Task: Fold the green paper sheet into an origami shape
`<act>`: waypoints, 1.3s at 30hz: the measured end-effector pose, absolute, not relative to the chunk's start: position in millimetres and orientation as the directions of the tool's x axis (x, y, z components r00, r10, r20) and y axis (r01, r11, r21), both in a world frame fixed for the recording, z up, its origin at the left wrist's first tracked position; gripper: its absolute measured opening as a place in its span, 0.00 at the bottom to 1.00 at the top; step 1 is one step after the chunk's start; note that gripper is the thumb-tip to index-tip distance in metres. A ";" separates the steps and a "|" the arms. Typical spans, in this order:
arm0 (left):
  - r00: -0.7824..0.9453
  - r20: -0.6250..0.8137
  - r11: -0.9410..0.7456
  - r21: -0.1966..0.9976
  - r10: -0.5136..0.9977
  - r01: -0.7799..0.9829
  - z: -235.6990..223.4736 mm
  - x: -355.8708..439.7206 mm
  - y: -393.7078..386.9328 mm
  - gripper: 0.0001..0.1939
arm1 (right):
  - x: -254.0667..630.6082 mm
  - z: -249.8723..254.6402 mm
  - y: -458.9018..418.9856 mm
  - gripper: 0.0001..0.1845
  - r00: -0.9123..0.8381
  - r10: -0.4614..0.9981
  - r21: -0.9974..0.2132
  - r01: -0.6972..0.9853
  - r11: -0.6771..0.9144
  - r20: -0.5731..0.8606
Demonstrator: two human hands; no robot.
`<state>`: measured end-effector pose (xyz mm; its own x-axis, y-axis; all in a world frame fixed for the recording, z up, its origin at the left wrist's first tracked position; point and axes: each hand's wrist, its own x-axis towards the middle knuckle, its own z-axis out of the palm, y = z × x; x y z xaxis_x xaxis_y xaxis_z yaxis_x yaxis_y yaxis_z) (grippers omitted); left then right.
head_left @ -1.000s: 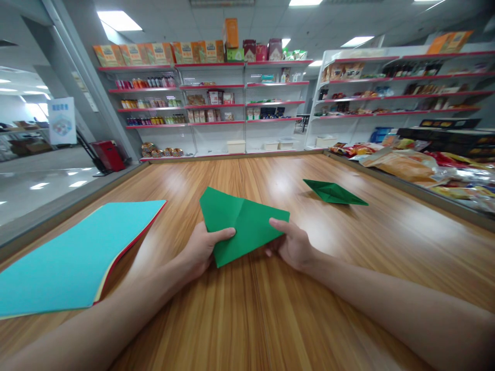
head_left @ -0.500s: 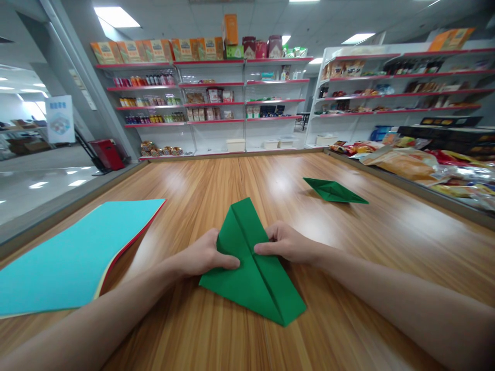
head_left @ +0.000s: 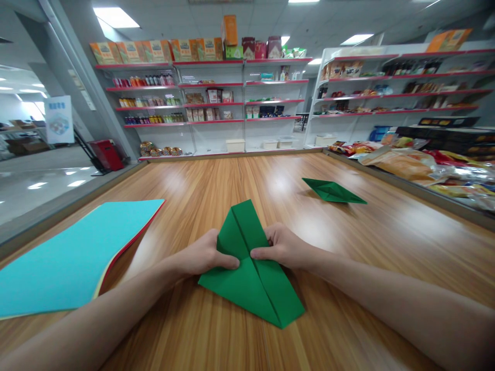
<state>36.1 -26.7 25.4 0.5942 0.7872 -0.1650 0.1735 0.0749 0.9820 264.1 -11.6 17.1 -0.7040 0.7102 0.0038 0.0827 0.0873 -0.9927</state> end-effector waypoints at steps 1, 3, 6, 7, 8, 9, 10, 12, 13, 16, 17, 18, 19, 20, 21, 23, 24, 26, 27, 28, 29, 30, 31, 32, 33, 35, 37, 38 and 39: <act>0.599 -0.165 0.078 0.983 0.784 0.169 25.2 35.9 -26.7 0.23 | 263.8 17.1 -12.2 0.18 -0.696 0.718 -0.992 0.088 0.095 0.007; 0.607 -0.157 0.074 0.984 0.779 0.159 25.0 35.9 -26.5 0.23 | 263.2 17.3 -12.7 0.18 -0.677 0.736 -0.991 0.097 0.095 0.004; 0.611 -0.146 0.078 0.988 0.778 0.136 24.8 36.1 -25.8 0.24 | 263.0 18.6 -10.8 0.19 -0.645 0.763 -0.995 0.100 0.026 -0.045; 0.613 -0.143 0.086 0.989 0.777 0.122 24.7 36.0 -25.6 0.25 | 263.0 19.2 -9.7 0.20 -0.634 0.770 -0.995 0.103 0.000 -0.066; 0.614 -0.141 0.096 0.990 0.777 0.105 24.7 35.7 -25.5 0.25 | 263.1 19.8 -8.5 0.21 -0.627 0.775 -0.994 0.105 -0.022 -0.083; 0.614 -0.142 0.109 0.990 0.777 0.091 24.8 35.3 -25.5 0.25 | 263.2 20.1 -7.4 0.22 -0.621 0.779 -0.994 0.103 -0.032 -0.090; 0.615 -0.145 0.123 0.989 0.775 0.079 25.1 34.8 -25.7 0.25 | 263.3 20.3 -6.5 0.24 -0.617 0.783 -0.995 0.100 -0.025 -0.082; 0.617 -0.157 0.152 0.987 0.771 0.061 26.0 33.7 -26.3 0.25 | 263.6 19.7 -5.4 0.26 -0.608 0.793 -0.995 0.092 0.034 -0.029; 0.619 -0.163 0.163 0.985 0.768 0.056 26.4 33.4 -26.6 0.25 | 263.8 19.1 -5.3 0.28 -0.607 0.795 -0.993 0.094 0.072 0.001; 0.615 -0.180 0.176 0.982 0.768 0.068 26.0 34.5 -26.4 0.24 | 264.6 16.8 -6.0 0.30 -0.583 0.810 -0.980 0.115 0.161 0.065; 0.599 -0.183 0.168 0.982 0.779 0.082 24.9 35.7 -25.6 0.22 | 264.8 15.9 -6.2 0.29 -0.554 0.829 -0.978 0.121 0.171 0.076; 0.572 -0.173 0.140 0.985 0.802 0.102 23.3 37.1 -24.4 0.21 | 264.9 14.9 -6.1 0.29 -0.510 0.856 -0.976 0.130 0.175 0.086; 0.527 -0.143 0.088 0.988 0.837 0.127 21.4 38.6 -23.0 0.21 | 264.9 13.7 -5.8 0.28 -0.455 0.885 -0.974 0.141 0.177 0.096; 0.459 -0.085 0.010 0.986 0.884 0.164 19.3 39.9 -21.6 0.22 | 264.7 12.5 -5.2 0.27 -0.396 0.912 -0.972 0.155 0.178 0.104; 0.368 0.006 -0.095 0.970 0.930 0.224 17.3 41.1 -20.5 0.23 | 264.4 11.2 -4.3 0.26 -0.341 0.934 -0.969 0.173 0.178 0.111; 0.183 0.266 -0.321 0.837 0.946 0.443 14.1 42.6 -20.0 0.26 | 263.2 9.2 -2.3 0.25 -0.259 0.958 -0.960 0.214 0.181 0.123; 0.129 0.403 -0.399 0.713 0.906 0.577 13.1 43.2 -21.1 0.25 | 262.3 8.8 -1.5 0.24 -0.237 0.963 -0.955 0.232 0.187 0.131; 0.160 0.583 -0.459 0.411 0.797 0.787 11.3 45.3 -25.8 0.16 | 260.4 10.0 -1.3 0.24 -0.235 0.962 -0.938 0.281 0.204 0.139; 0.206 0.609 -0.464 0.302 0.766 0.833 10.3 47.2 -29.1 0.11 | 259.5 11.6 -2.0 0.23 -0.248 0.960 -0.919 0.331 0.212 0.131; 0.255 0.595 -0.470 0.237 0.762 0.850 8.8 49.6 -32.6 0.12 | 258.7 13.8 -3.2 0.23 -0.270 0.955 -0.886 0.404 0.227 0.122; 0.309 0.562 -0.489 0.199 0.767 0.849 7.1 52.5 -36.1 0.14 | 258.2 16.3 -4.7 0.23 -0.288 0.952 -0.827 0.506 0.244 0.105; 0.347 0.520 -0.498 0.183 0.781 0.847 5.2 55.5 -39.4 0.16 | 258.0 18.9 -6.4 0.24 -0.311 0.946 -0.734 0.622 0.274 0.090; 0.383 0.463 -0.505 0.172 0.799 0.846 3.5 58.5 -42.2 0.18 | 258.2 21.3 -8.1 0.24 -0.337 0.935 -0.601 0.727 0.333 0.110; 0.424 0.386 -0.510 0.155 0.819 0.846 2.3 61.2 -44.5 0.21 | 258.9 23.4 -9.9 0.24 -0.334 0.931 -0.461 0.809 0.364 0.150; 0.474 0.299 -0.527 0.127 0.828 0.841 1.9 63.3 -46.4 0.24 | 259.9 25.2 -11.5 0.24 -0.330 0.928 -0.337 0.865 0.371 0.175; 0.529 0.140 -0.542 0.090 0.837 0.835 4.0 65.4 -48.9 0.28 | 262.4 27.6 -14.7 0.23 -0.301 0.930 -0.169 0.926 0.338 0.212; 0.542 0.044 -0.544 0.069 0.839 0.836 9.2 65.2 -50.6 0.31 | 264.0 28.7 -18.0 0.21 -0.312 0.915 -0.117 0.929 0.350 0.256; 0.543 0.013 -0.543 0.065 0.840 0.838 12.2 64.5 -51.4 0.32 | 263.9 28.6 -19.7 0.20 -0.360 0.888 -0.115 0.907 0.404 0.286; 0.544 -0.008 -0.543 0.063 0.839 0.838 15.1 63.7 -52.1 0.33 | 263.2 28.2 -21.3 0.20 -0.431 0.847 -0.121 0.866 0.485 0.310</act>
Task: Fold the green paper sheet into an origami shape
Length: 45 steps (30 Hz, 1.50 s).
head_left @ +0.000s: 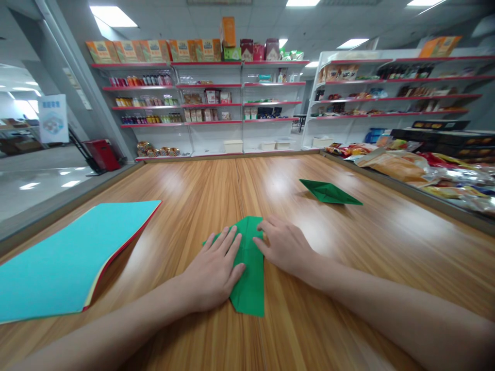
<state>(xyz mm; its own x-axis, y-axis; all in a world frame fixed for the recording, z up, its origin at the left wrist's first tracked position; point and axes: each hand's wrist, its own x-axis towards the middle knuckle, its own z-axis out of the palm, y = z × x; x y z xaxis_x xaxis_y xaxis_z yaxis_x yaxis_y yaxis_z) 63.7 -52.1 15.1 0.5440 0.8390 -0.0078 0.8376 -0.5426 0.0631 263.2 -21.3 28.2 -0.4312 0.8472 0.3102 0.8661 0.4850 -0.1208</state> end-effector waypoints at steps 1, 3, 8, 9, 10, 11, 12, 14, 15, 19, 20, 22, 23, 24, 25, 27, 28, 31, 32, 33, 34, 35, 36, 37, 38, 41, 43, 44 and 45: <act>0.548 -0.023 -0.546 0.064 0.836 0.836 17.5 62.9 -52.7 0.34 | 262.1 27.3 -22.6 0.22 -0.514 0.798 -0.131 0.809 0.572 0.314; 0.560 -0.043 -0.557 0.071 0.827 0.828 20.5 61.5 -53.5 0.35 | 259.4 24.4 -23.8 0.29 -0.659 0.712 -0.164 0.695 0.700 0.243; 0.571 -0.060 -0.566 0.083 0.819 0.820 21.5 60.1 -54.1 0.35 | 259.1 18.2 -16.8 0.33 -0.750 0.661 -0.246 0.634 0.733 0.038; 0.570 -0.064 -0.565 0.086 0.819 0.821 21.8 60.2 -54.4 0.35 | 260.2 17.9 -14.6 0.32 -0.742 0.670 -0.259 0.641 0.722 0.030; 0.570 -0.069 -0.564 0.090 0.818 0.821 22.2 60.5 -54.7 0.35 | 261.3 18.1 -12.5 0.31 -0.729 0.684 -0.272 0.654 0.706 0.024; 0.571 -0.075 -0.564 0.094 0.818 0.820 22.8 60.9 -55.2 0.35 | 262.3 18.5 -10.7 0.31 -0.713 0.701 -0.283 0.668 0.688 0.019; 0.572 -0.077 -0.565 0.098 0.816 0.819 23.4 61.4 -55.7 0.35 | 263.0 19.1 -9.1 0.31 -0.699 0.715 -0.295 0.681 0.670 0.010; 0.573 -0.072 -0.565 0.106 0.816 0.818 24.4 62.4 -57.0 0.35 | 263.4 20.4 -6.4 0.32 -0.670 0.742 -0.324 0.706 0.630 -0.018; 0.574 -0.067 -0.566 0.108 0.816 0.818 24.6 63.0 -57.5 0.35 | 263.1 21.0 -5.0 0.34 -0.646 0.763 -0.341 0.724 0.599 -0.033; 0.576 -0.073 -0.567 0.115 0.814 0.816 23.8 65.3 -58.2 0.35 | 260.3 22.1 2.7 0.48 -0.445 0.890 -0.396 0.838 0.376 -0.096; 0.577 -0.079 -0.567 0.118 0.813 0.815 23.7 65.9 -58.0 0.35 | 259.6 22.2 5.1 0.52 -0.398 0.910 -0.403 0.856 0.323 -0.117; 0.579 -0.085 -0.567 0.129 0.811 0.814 24.2 67.1 -57.2 0.35 | 258.7 22.3 9.2 0.58 -0.334 0.930 -0.412 0.878 0.246 -0.156; 0.580 -0.089 -0.567 0.138 0.810 0.812 24.7 67.7 -56.9 0.34 | 258.4 22.3 10.8 0.60 -0.310 0.935 -0.414 0.884 0.217 -0.170; 0.581 -0.092 -0.566 0.148 0.809 0.811 25.5 68.2 -56.6 0.34 | 258.1 22.3 12.0 0.62 -0.290 0.940 -0.417 0.888 0.195 -0.180; 0.582 -0.093 -0.564 0.160 0.808 0.810 26.3 68.8 -56.3 0.34 | 257.9 22.3 12.8 0.63 -0.275 0.943 -0.418 0.891 0.177 -0.187; 0.584 -0.089 -0.564 0.176 0.807 0.807 27.7 70.0 -56.0 0.34 | 257.3 22.4 13.3 0.65 -0.249 0.949 -0.420 0.895 0.150 -0.192; 0.584 -0.088 -0.564 0.178 0.807 0.806 28.2 70.7 -55.9 0.33 | 256.8 22.4 13.3 0.66 -0.239 0.952 -0.420 0.897 0.140 -0.193; 0.581 -0.097 -0.562 0.165 0.808 0.810 28.3 73.2 -55.9 0.34 | 255.5 23.0 13.2 0.66 -0.209 0.957 -0.419 0.902 0.109 -0.201; 0.579 -0.099 -0.562 0.160 0.809 0.812 27.9 74.1 -56.0 0.34 | 255.5 23.3 13.3 0.66 -0.197 0.959 -0.418 0.904 0.096 -0.206; 0.578 -0.096 -0.561 0.156 0.810 0.813 27.4 75.1 -56.1 0.34 | 255.8 23.6 13.5 0.66 -0.188 0.959 -0.416 0.905 0.086 -0.211; 0.580 -0.089 -0.564 0.155 0.810 0.811 26.9 76.0 -56.2 0.34 | 256.5 23.9 13.7 0.66 -0.185 0.959 -0.414 0.906 0.081 -0.216; 0.584 -0.080 -0.568 0.157 0.808 0.808 26.3 76.8 -56.3 0.33 | 257.5 24.0 14.0 0.65 -0.186 0.957 -0.414 0.907 0.081 -0.221; 0.589 -0.071 -0.573 0.159 0.805 0.804 25.9 77.4 -56.4 0.33 | 258.7 24.0 14.2 0.65 -0.192 0.955 -0.414 0.906 0.084 -0.225; 0.593 -0.065 -0.578 0.163 0.802 0.800 25.6 77.8 -56.4 0.33 | 259.8 23.8 14.4 0.64 -0.200 0.953 -0.416 0.905 0.090 -0.227; 0.597 -0.062 -0.582 0.165 0.800 0.797 25.7 77.8 -56.5 0.33 | 260.6 23.5 14.5 0.64 -0.207 0.952 -0.420 0.903 0.096 -0.227; 0.597 -0.074 -0.582 0.159 0.799 0.798 28.3 76.4 -56.7 0.34 | 260.4 22.5 14.5 0.65 -0.203 0.955 -0.427 0.899 0.094 -0.218; 0.599 -0.090 -0.584 0.151 0.796 0.798 31.4 74.6 -57.0 0.34 | 258.5 22.4 14.1 0.66 -0.194 0.958 -0.425 0.901 0.089 -0.210; 0.601 -0.093 -0.586 0.147 0.794 0.797 32.8 73.7 -57.2 0.34 | 257.6 22.7 13.8 0.66 -0.191 0.959 -0.424 0.902 0.088 -0.208; 0.603 -0.092 -0.589 0.143 0.792 0.795 33.9 72.8 -57.4 0.34 | 256.9 23.2 13.3 0.66 -0.190 0.960 -0.422 0.902 0.087 -0.207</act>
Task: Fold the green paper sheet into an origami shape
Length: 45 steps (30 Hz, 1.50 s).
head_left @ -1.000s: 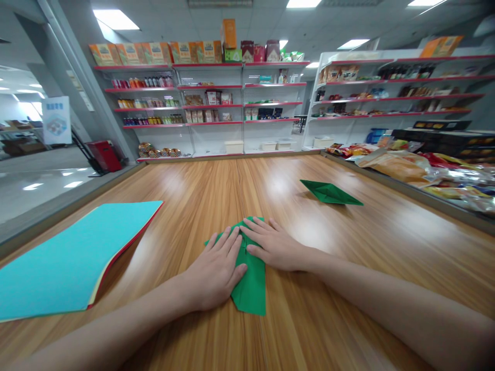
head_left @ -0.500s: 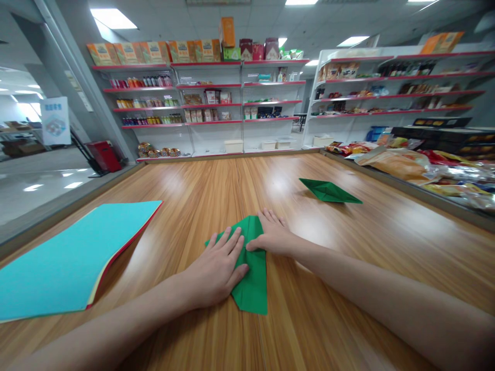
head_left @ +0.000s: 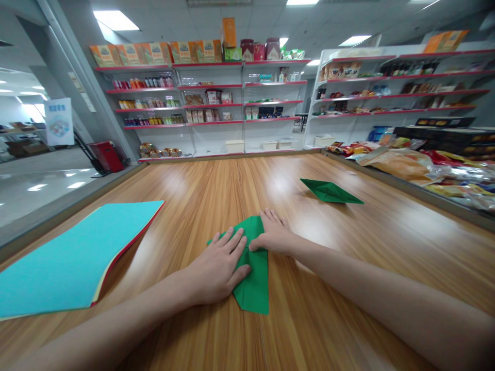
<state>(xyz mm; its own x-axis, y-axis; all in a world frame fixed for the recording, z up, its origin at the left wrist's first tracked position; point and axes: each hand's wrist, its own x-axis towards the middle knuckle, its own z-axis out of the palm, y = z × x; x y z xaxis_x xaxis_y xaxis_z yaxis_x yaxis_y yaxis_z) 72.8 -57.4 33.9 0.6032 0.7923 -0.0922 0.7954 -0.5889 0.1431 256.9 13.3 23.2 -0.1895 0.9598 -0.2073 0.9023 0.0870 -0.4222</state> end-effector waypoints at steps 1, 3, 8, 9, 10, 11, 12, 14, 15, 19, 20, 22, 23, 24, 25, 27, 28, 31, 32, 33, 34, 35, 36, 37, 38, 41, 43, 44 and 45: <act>0.605 -0.087 -0.592 0.138 0.791 0.794 34.3 71.9 -57.7 0.33 | 256.4 23.8 12.9 0.66 -0.191 0.959 -0.421 0.903 0.088 -0.209; 0.608 -0.069 -0.598 0.123 0.791 0.792 33.3 69.7 -58.2 0.33 | 255.4 25.2 12.0 0.65 -0.204 0.956 -0.420 0.902 0.100 -0.210; 0.621 0.012 -0.620 0.086 0.783 0.780 27.5 62.5 -59.9 0.33 | 249.8 28.3 10.8 0.65 -0.192 0.960 -0.416 0.905 0.092 -0.205; 0.622 0.019 -0.621 0.084 0.783 0.779 27.6 61.5 -60.3 0.33 | 249.0 28.8 10.5 0.66 -0.186 0.961 -0.417 0.905 0.086 -0.204; 0.621 0.017 -0.620 0.085 0.783 0.780 28.2 61.0 -60.6 0.33 | 248.8 29.5 10.2 0.66 -0.186 0.962 -0.419 0.904 0.087 -0.201; 0.620 0.008 -0.618 0.089 0.785 0.781 29.2 60.8 -61.0 0.34 | 249.4 30.4 9.8 0.66 -0.192 0.961 -0.422 0.902 0.093 -0.199; 0.617 -0.007 -0.614 0.097 0.787 0.783 30.5 60.9 -61.2 0.34 | 250.9 31.5 9.5 0.65 -0.200 0.960 -0.424 0.900 0.100 -0.197; 0.608 -0.038 -0.601 0.116 0.793 0.791 32.8 61.5 -61.5 0.35 | 256.2 34.5 9.2 0.66 -0.212 0.956 -0.418 0.902 0.112 -0.202; 0.603 -0.049 -0.594 0.126 0.796 0.794 33.6 61.7 -61.6 0.36 | 259.4 36.3 9.3 0.67 -0.217 0.954 -0.412 0.904 0.116 -0.208; 0.602 -0.063 -0.589 0.149 0.796 0.795 33.6 61.4 -61.8 0.36 | 270.0 41.7 11.7 0.69 -0.244 0.942 -0.380 0.914 0.144 -0.230; 0.604 -0.063 -0.591 0.149 0.794 0.793 33.2 61.2 -61.7 0.36 | 271.3 41.9 12.3 0.70 -0.249 0.940 -0.373 0.916 0.150 -0.235; 0.605 -0.065 -0.593 0.143 0.793 0.792 32.6 61.2 -61.4 0.36 | 272.0 40.3 12.9 0.69 -0.242 0.941 -0.357 0.922 0.148 -0.237; 0.605 -0.065 -0.594 0.137 0.793 0.793 32.4 61.3 -61.1 0.36 | 271.7 38.7 12.8 0.68 -0.236 0.944 -0.351 0.925 0.145 -0.230; 0.606 -0.067 -0.595 0.132 0.793 0.793 32.4 61.3 -60.8 0.36 | 271.3 36.8 12.5 0.66 -0.230 0.948 -0.348 0.927 0.143 -0.221; 0.609 -0.069 -0.598 0.126 0.790 0.791 32.6 61.2 -60.5 0.35 | 270.8 34.6 12.2 0.65 -0.229 0.950 -0.346 0.927 0.146 -0.212; 0.618 -0.073 -0.609 0.114 0.782 0.785 33.4 60.7 -60.2 0.36 | 270.2 30.5 11.6 0.64 -0.243 0.948 -0.346 0.924 0.161 -0.206; 0.625 -0.072 -0.617 0.109 0.777 0.780 34.2 60.3 -60.4 0.36 | 270.1 28.9 11.5 0.64 -0.251 0.945 -0.349 0.922 0.167 -0.209; 0.649 -0.033 -0.645 0.085 0.760 0.759 37.8 59.5 -62.6 0.35 | 270.3 26.5 11.7 0.69 -0.258 0.939 -0.354 0.920 0.167 -0.227; 0.660 -0.012 -0.657 0.076 0.751 0.750 39.2 59.6 -63.6 0.35 | 270.4 26.6 11.5 0.71 -0.263 0.937 -0.354 0.920 0.171 -0.231; 0.670 0.006 -0.669 0.070 0.742 0.740 40.5 59.9 -64.6 0.35 | 270.4 27.2 11.1 0.72 -0.272 0.933 -0.352 0.919 0.180 -0.234; 0.679 0.018 -0.678 0.068 0.734 0.732 41.6 60.4 -65.2 0.34 | 270.3 28.2 10.4 0.73 -0.283 0.930 -0.349 0.917 0.191 -0.236; 0.685 0.018 -0.685 0.072 0.728 0.725 42.2 61.0 -65.5 0.35 | 270.3 29.3 9.5 0.74 -0.292 0.927 -0.347 0.916 0.200 -0.237; 0.690 0.008 -0.688 0.079 0.724 0.721 42.3 61.7 -65.2 0.36 | 270.3 30.5 8.5 0.74 -0.296 0.925 -0.345 0.916 0.205 -0.239; 0.691 -0.010 -0.687 0.087 0.723 0.721 41.8 62.4 -64.6 0.37 | 270.5 31.5 7.5 0.73 -0.297 0.924 -0.343 0.917 0.205 -0.242; 0.689 -0.031 -0.684 0.094 0.724 0.724 40.8 63.0 -63.5 0.38 | 270.9 32.2 6.6 0.72 -0.300 0.922 -0.342 0.917 0.207 -0.245; 0.680 -0.072 -0.673 0.103 0.730 0.733 36.0 64.6 -59.4 0.42 | 273.5 32.9 4.7 0.67 -0.328 0.915 -0.346 0.908 0.237 -0.236; 0.681 -0.074 -0.674 0.101 0.728 0.731 32.9 64.8 -57.2 0.43 | 275.8 32.7 3.5 0.61 -0.385 0.897 -0.355 0.887 0.295 -0.215; 0.686 -0.071 -0.679 0.097 0.725 0.728 31.7 64.8 -56.5 0.44 | 276.9 32.8 2.8 0.57 -0.426 0.881 -0.359 0.870 0.338 -0.204; 0.689 -0.069 -0.683 0.093 0.722 0.725 30.9 64.6 -56.1 0.44 | 277.8 33.0 1.9 0.53 -0.471 0.861 -0.362 0.850 0.384 -0.193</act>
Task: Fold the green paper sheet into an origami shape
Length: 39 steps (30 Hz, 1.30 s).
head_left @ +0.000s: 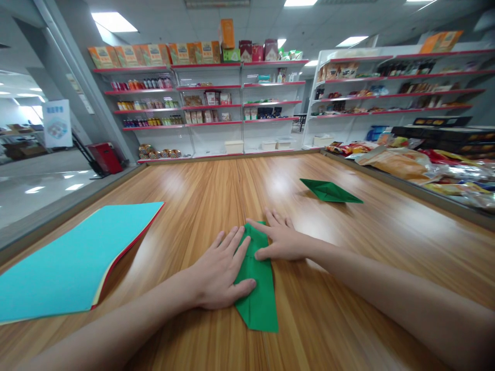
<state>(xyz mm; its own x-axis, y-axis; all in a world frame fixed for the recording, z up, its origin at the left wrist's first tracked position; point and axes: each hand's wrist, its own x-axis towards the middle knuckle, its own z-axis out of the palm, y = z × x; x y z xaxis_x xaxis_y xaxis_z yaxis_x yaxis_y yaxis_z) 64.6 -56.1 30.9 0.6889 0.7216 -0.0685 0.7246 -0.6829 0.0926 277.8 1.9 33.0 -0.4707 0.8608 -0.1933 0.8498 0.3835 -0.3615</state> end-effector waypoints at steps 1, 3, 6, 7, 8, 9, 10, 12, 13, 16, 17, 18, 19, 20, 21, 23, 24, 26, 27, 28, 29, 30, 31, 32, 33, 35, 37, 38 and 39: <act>0.691 -0.069 -0.685 0.089 0.720 0.723 30.6 64.4 -56.0 0.44 | 278.5 33.3 1.1 0.48 -0.513 0.839 -0.362 0.829 0.427 -0.185; 0.692 -0.073 -0.687 0.086 0.718 0.722 31.0 64.0 -56.3 0.44 | 278.9 33.7 0.0 0.43 -0.566 0.807 -0.360 0.797 0.484 -0.169; 0.691 -0.084 -0.686 0.087 0.718 0.723 33.3 63.9 -57.4 0.44 | 277.9 33.4 0.5 0.44 -0.570 0.811 -0.355 0.792 0.498 -0.134; 0.692 -0.087 -0.686 0.086 0.717 0.722 34.0 64.0 -57.7 0.44 | 277.5 33.3 1.2 0.45 -0.563 0.817 -0.352 0.796 0.493 -0.128; 0.692 -0.091 -0.686 0.085 0.717 0.722 34.7 64.2 -57.9 0.44 | 277.0 33.4 1.8 0.46 -0.555 0.822 -0.348 0.801 0.487 -0.128; 0.691 -0.095 -0.686 0.084 0.716 0.723 35.2 64.2 -58.1 0.43 | 276.8 33.9 2.4 0.47 -0.549 0.825 -0.345 0.807 0.480 -0.136; 0.691 -0.098 -0.686 0.085 0.716 0.723 35.5 64.2 -58.2 0.43 | 276.7 34.8 3.0 0.48 -0.543 0.826 -0.342 0.812 0.472 -0.151; 0.692 -0.099 -0.686 0.091 0.715 0.722 35.6 64.0 -58.3 0.43 | 277.3 38.0 3.7 0.50 -0.541 0.820 -0.345 0.818 0.461 -0.186; 0.692 -0.098 -0.685 0.096 0.716 0.722 35.4 63.8 -58.3 0.43 | 277.9 40.1 3.9 0.50 -0.541 0.817 -0.348 0.819 0.456 -0.202; 0.689 -0.097 -0.680 0.111 0.718 0.724 34.2 63.4 -57.8 0.43 | 280.2 47.0 4.3 0.52 -0.535 0.803 -0.340 0.830 0.442 -0.262; 0.688 -0.098 -0.679 0.114 0.719 0.726 33.7 63.4 -57.5 0.43 | 281.0 49.1 4.4 0.52 -0.533 0.798 -0.333 0.834 0.440 -0.281; 0.688 -0.098 -0.678 0.116 0.719 0.726 33.3 63.4 -57.1 0.43 | 281.8 51.0 4.5 0.53 -0.531 0.793 -0.325 0.838 0.439 -0.298; 0.688 -0.098 -0.678 0.120 0.719 0.725 32.8 63.5 -56.7 0.43 | 282.5 52.6 4.6 0.53 -0.532 0.787 -0.319 0.839 0.441 -0.312; 0.689 -0.097 -0.678 0.125 0.718 0.724 32.4 63.5 -56.2 0.43 | 283.3 54.1 4.8 0.53 -0.535 0.780 -0.314 0.839 0.444 -0.326; 0.690 -0.096 -0.678 0.131 0.717 0.723 32.1 63.5 -55.7 0.42 | 284.2 55.3 5.3 0.53 -0.539 0.772 -0.311 0.837 0.449 -0.337; 0.694 -0.090 -0.680 0.144 0.714 0.719 31.5 63.3 -54.8 0.41 | 286.7 57.2 7.1 0.54 -0.544 0.757 -0.303 0.836 0.457 -0.362; 0.696 -0.088 -0.681 0.150 0.713 0.717 31.1 63.0 -54.5 0.41 | 288.4 58.0 8.5 0.54 -0.549 0.748 -0.302 0.834 0.462 -0.372; 0.695 -0.082 -0.679 0.156 0.714 0.717 30.3 62.5 -54.1 0.44 | 292.3 59.0 12.1 0.55 -0.562 0.728 -0.308 0.826 0.471 -0.394; 0.694 -0.079 -0.678 0.158 0.716 0.718 29.9 62.2 -54.1 0.45 | 294.1 59.1 13.8 0.55 -0.569 0.717 -0.315 0.822 0.475 -0.402; 0.693 -0.076 -0.677 0.159 0.717 0.718 29.4 62.1 -54.3 0.47 | 295.6 58.9 15.0 0.55 -0.576 0.709 -0.326 0.816 0.477 -0.406; 0.692 -0.073 -0.677 0.158 0.718 0.719 29.1 62.1 -54.7 0.48 | 296.5 58.1 15.4 0.53 -0.582 0.707 -0.342 0.812 0.473 -0.403; 0.691 -0.071 -0.676 0.155 0.720 0.720 28.8 62.3 -55.2 0.49 | 296.4 56.6 14.8 0.50 -0.583 0.713 -0.362 0.809 0.463 -0.390; 0.689 -0.069 -0.675 0.149 0.722 0.722 28.7 62.6 -55.8 0.50 | 295.2 54.2 12.9 0.47 -0.578 0.732 -0.381 0.808 0.450 -0.361; 0.685 -0.070 -0.672 0.143 0.726 0.727 28.6 62.9 -56.3 0.50 | 293.0 51.0 9.8 0.43 -0.573 0.755 -0.402 0.803 0.439 -0.319; 0.678 -0.073 -0.666 0.136 0.731 0.733 28.6 63.2 -56.7 0.51 | 289.8 47.1 5.5 0.41 -0.559 0.789 -0.408 0.802 0.436 -0.255; 0.662 -0.076 -0.651 0.124 0.746 0.749 28.4 63.5 -56.8 0.50 | 281.5 38.1 -5.0 0.41 -0.564 0.824 -0.368 0.778 0.508 -0.056; 0.653 -0.073 -0.643 0.120 0.754 0.756 27.7 63.2 -55.6 0.50 | 273.2 30.3 -14.8 0.32 -0.698 0.712 -0.310 0.663 0.681 0.072; 0.655 -0.068 -0.645 0.119 0.753 0.755 27.2 62.9 -54.8 0.50 | 270.1 27.5 -18.3 0.31 -0.749 0.657 -0.296 0.610 0.735 0.089; 0.660 -0.063 -0.651 0.120 0.749 0.750 26.8 62.8 -54.0 0.50 | 267.9 25.7 -20.5 0.30 -0.757 0.645 -0.293 0.596 0.747 0.103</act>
<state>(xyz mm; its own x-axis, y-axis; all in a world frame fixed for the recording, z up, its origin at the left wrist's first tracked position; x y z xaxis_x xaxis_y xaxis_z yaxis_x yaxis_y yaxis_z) 62.8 -54.0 26.8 0.6598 0.7488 -0.0631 0.7499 -0.6506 0.1201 267.9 -20.5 25.7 -0.7574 0.6448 0.1028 0.5965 0.7473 -0.2929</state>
